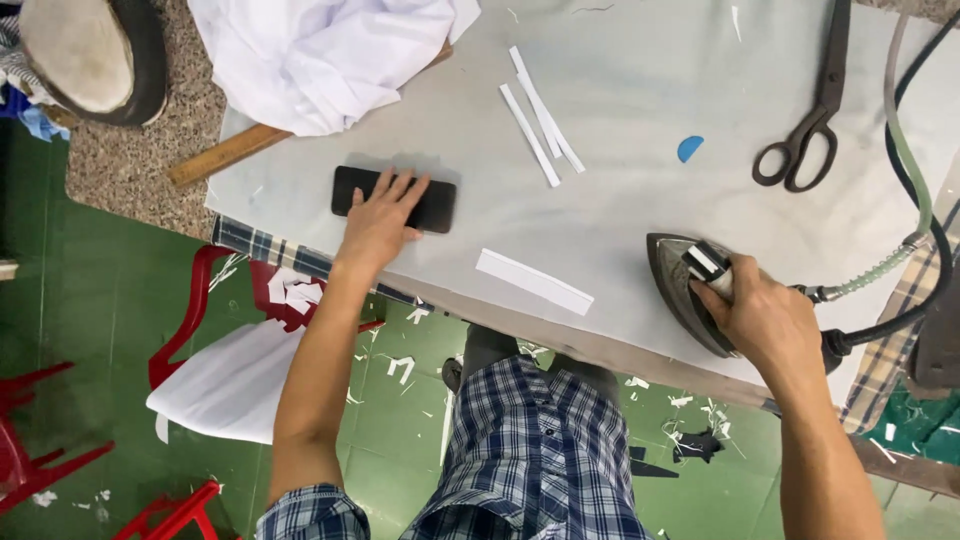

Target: The person irons several small white fabric strips on a work table using a steam iron and a black pressing block. They then cut the strips with scissors and place them on a red chair. Finally, they unfold a larger white fabric piece and iron it.

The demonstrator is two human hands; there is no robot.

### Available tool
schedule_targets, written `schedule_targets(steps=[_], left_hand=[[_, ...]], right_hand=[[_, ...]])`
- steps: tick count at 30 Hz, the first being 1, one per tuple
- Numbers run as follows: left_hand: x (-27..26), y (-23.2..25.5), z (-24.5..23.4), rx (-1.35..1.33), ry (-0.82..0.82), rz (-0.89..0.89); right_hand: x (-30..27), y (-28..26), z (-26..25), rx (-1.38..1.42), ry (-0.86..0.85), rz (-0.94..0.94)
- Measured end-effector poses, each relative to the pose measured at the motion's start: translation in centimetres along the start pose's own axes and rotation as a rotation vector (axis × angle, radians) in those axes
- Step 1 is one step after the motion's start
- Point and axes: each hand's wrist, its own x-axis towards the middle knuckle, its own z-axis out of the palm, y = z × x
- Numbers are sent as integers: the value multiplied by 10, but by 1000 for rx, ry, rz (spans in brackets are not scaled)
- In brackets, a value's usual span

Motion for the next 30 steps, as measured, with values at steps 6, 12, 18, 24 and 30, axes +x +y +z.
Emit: schedule_targets(steps=[6, 12, 18, 24, 30], left_hand=[[14, 79, 101, -122, 752, 522], [-2, 186, 115, -197, 371, 603], [12, 199, 119, -46, 341, 530], [11, 203, 115, -107, 108, 463], [-37, 223, 96, -798, 324, 418]], right_hand=[[5, -9, -18, 95, 9, -35], [-29, 2, -16, 151, 327, -151], [-89, 30, 17, -111, 231, -221], [-84, 10, 19, -167, 450, -181], [-74, -78, 58, 705, 257, -415]])
